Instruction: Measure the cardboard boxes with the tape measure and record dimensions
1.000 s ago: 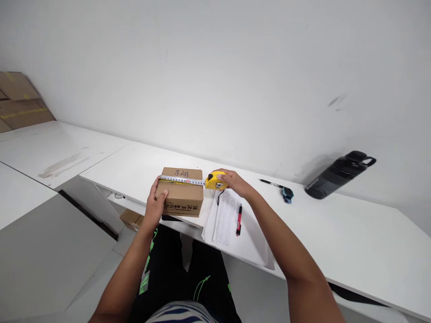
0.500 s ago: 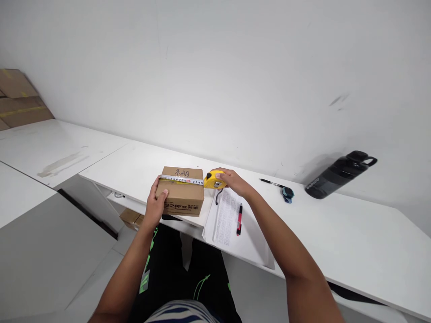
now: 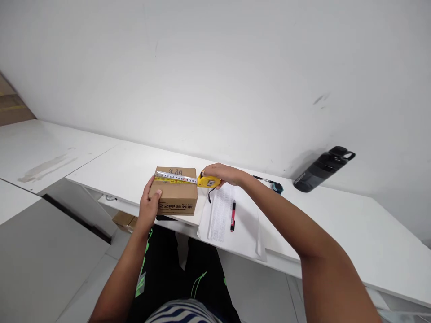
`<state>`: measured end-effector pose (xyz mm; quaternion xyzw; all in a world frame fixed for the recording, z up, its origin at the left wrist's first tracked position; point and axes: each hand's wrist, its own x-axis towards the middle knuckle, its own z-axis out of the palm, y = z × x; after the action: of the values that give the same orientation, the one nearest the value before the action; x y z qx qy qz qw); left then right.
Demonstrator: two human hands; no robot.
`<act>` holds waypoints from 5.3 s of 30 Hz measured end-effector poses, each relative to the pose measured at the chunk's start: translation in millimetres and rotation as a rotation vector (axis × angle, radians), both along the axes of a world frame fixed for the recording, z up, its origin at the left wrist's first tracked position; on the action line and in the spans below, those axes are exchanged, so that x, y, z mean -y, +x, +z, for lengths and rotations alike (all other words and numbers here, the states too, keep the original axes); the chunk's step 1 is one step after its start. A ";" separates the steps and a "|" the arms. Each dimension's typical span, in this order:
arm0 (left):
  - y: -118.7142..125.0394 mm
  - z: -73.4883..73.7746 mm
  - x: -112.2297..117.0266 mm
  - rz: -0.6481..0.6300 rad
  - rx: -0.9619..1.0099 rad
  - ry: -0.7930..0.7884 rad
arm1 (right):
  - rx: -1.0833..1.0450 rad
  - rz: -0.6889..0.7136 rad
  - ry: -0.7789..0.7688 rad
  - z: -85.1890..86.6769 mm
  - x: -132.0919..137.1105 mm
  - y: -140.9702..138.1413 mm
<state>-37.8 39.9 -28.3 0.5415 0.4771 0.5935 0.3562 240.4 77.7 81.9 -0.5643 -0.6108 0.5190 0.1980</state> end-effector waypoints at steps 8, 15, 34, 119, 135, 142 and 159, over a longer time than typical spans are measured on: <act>-0.4 2.1 0.5 0.013 -0.020 -0.007 | -0.003 0.002 -0.179 12.6 -7.0 -5.8; 0.1 2.3 0.1 -0.001 -0.004 0.000 | -0.027 -0.106 -0.123 2.2 -3.6 -12.0; -0.9 -0.6 -2.8 0.009 -0.004 -0.005 | -0.019 -0.195 -0.019 -17.6 -2.5 -14.5; 151.3 -3.0 -35.6 -0.302 -0.783 0.522 | 0.779 -0.033 0.694 -127.6 85.3 106.0; 166.9 -31.3 -15.6 -0.217 -0.485 0.440 | 0.109 -0.387 0.427 -157.6 106.7 77.7; 170.1 -23.7 -21.6 -0.254 -0.632 0.555 | 0.092 -0.349 0.458 -158.4 105.8 77.4; 173.7 -18.9 -24.4 -0.329 -0.684 0.745 | 0.113 -0.340 0.494 -161.6 105.5 79.0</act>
<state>135.8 64.3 -47.2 0.8615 0.2319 0.4486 0.0521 319.4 -27.8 -79.8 -0.6212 -0.6252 0.2820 0.3791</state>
